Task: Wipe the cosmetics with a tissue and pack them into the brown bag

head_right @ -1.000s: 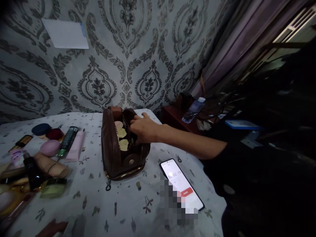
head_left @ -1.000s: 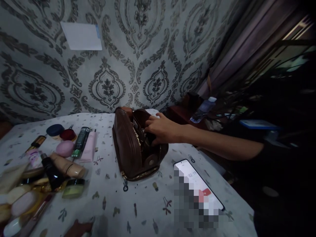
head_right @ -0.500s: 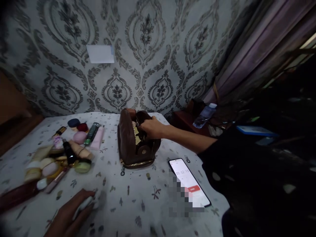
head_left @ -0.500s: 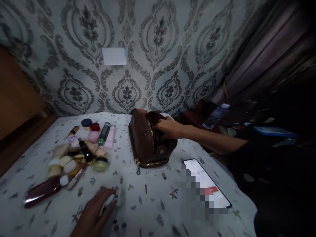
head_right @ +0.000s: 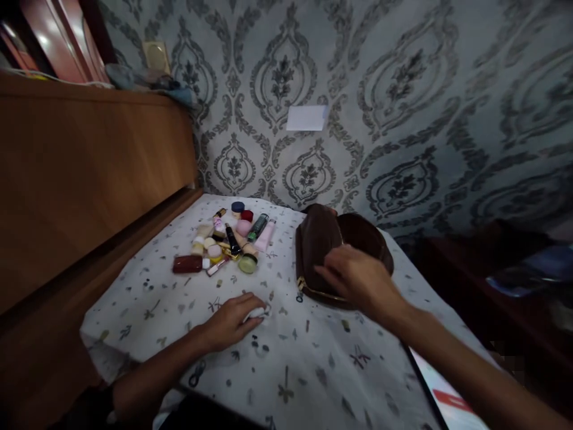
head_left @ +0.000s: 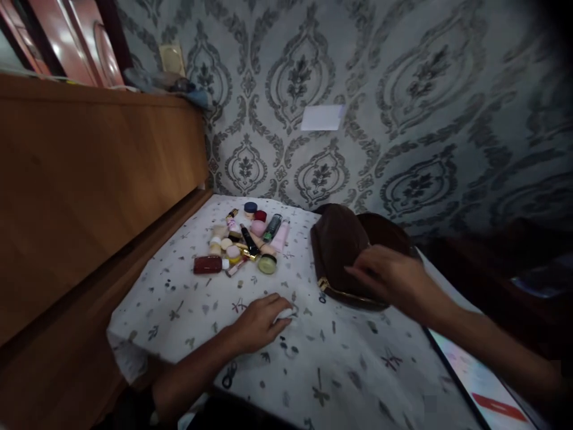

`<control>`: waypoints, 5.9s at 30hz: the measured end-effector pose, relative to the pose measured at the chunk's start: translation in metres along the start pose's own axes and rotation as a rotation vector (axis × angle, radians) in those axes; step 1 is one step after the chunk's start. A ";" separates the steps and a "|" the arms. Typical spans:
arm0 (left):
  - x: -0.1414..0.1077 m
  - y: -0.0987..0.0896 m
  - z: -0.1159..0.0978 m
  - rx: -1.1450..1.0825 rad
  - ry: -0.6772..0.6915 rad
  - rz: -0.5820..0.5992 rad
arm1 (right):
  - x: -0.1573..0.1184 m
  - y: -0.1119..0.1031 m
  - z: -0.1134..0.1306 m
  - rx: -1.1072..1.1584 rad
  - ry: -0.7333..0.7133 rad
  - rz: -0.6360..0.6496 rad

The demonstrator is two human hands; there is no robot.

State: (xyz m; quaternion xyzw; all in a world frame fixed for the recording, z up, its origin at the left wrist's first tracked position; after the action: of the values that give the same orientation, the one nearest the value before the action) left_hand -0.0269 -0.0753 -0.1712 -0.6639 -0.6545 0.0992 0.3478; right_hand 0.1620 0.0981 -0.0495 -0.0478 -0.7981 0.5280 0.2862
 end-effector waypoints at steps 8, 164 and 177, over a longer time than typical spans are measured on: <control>-0.004 -0.067 0.022 0.186 -0.159 -0.427 | 0.001 0.064 0.119 0.445 -0.087 0.282; -0.068 -0.037 0.010 0.298 -0.284 -0.330 | -0.019 0.083 0.150 1.262 0.304 -0.105; -0.052 -0.030 -0.014 0.363 -0.172 -0.361 | -0.020 0.083 0.151 1.277 0.307 -0.097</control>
State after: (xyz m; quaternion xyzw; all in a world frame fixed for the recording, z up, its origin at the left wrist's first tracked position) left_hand -0.0488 -0.1322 -0.1601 -0.4525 -0.7609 0.2072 0.4162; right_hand 0.0837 0.0037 -0.1718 0.0927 -0.2790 0.8715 0.3924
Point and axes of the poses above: each hand's wrist, its own x-axis towards the middle knuckle, its own y-axis out of the palm, z = x × y, the point moved 3 cm from there along x, towards the middle knuckle, and after that the axes turned 12 degrees about -x, right-handed, at the moved point
